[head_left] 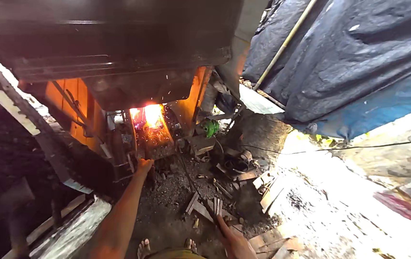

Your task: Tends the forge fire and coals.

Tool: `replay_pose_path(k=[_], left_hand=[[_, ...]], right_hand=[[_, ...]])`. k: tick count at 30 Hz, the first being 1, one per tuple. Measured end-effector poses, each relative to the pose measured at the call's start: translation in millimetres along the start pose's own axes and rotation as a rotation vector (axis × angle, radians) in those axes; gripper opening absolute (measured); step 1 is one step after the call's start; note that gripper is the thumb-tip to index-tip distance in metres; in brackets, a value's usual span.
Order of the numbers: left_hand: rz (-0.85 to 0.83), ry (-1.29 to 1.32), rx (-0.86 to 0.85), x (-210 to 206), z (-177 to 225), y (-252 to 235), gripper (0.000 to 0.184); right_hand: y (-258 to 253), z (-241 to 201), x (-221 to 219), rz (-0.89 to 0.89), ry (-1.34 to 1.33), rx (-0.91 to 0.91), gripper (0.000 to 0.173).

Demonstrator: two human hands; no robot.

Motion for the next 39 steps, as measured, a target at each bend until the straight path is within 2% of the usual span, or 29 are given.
replay_pose_path(k=[5, 10, 15, 19, 22, 24, 26, 27, 30, 33, 34, 36, 39], left_hand=[[-0.168, 0.283, 0.095, -25.8, -10.5, 6.1, 0.032], [-0.052, 0.048, 0.067, -38.6, -6.7, -0.2, 0.035], [-0.063, 0.241, 0.098, -59.9, -16.3, -13.9, 0.019], [-0.131, 0.432, 0.098, -69.0, -27.4, -23.3, 0.015], [-0.16, 0.455, 0.089, -65.8, -28.5, -23.6, 0.015], [-0.141, 0.423, 0.097, -65.3, -29.0, -26.6, 0.015], [-0.083, 0.241, 0.099, -61.8, -21.4, -21.9, 0.021], [-0.048, 0.113, 0.092, -58.0, -11.6, -12.5, 0.025], [0.005, -0.09, 0.031, -44.7, 21.7, 19.5, 0.035], [0.015, -0.107, 0.0, -33.4, 30.7, 27.9, 0.084], [0.017, -0.112, -0.003, -31.3, 30.9, 27.9, 0.095], [0.038, -0.151, 0.01, -28.9, 31.8, 30.1, 0.1], [0.027, -0.223, 0.026, -24.1, 33.0, 40.5, 0.091]], right_hand=[[-3.8, 18.1, -10.6, 0.037, -0.093, 0.072, 0.061], [-46.5, -1.2, 4.0, 0.061, -0.223, 0.076, 0.06], [-99.7, -34.8, 29.0, 0.08, -0.085, 0.067, 0.06], [-107.4, -57.9, 46.9, 0.009, 0.077, -0.006, 0.062], [-94.2, -55.4, 53.2, 0.07, -0.237, 0.076, 0.061], [-94.8, -54.2, 45.1, 0.077, -0.686, 0.081, 0.06], [-109.7, -59.1, 33.8, 0.041, -1.026, -0.002, 0.057], [-119.6, -63.5, 29.6, 0.028, -1.098, -0.034, 0.056], [-135.9, -79.0, 33.6, 0.017, -1.079, -0.037, 0.056], [-124.5, -87.2, 46.7, 0.024, -0.935, 0.024, 0.059], [-125.0, -87.6, 48.7, 0.032, -0.918, 0.04, 0.059], [-136.8, -87.5, 47.3, 0.04, -0.95, 0.029, 0.056], [-153.5, -86.0, 39.1, 0.023, -1.043, -0.042, 0.052]])
Point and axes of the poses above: each hand's wrist, its own y-axis away from the middle knuckle, its own x-axis out of the back of the hand, z = x × y, the point moved 10 cm from there along -y, towards the middle knuckle, and after that the axes turned 10 degrees about x, right-handed, at the moved point
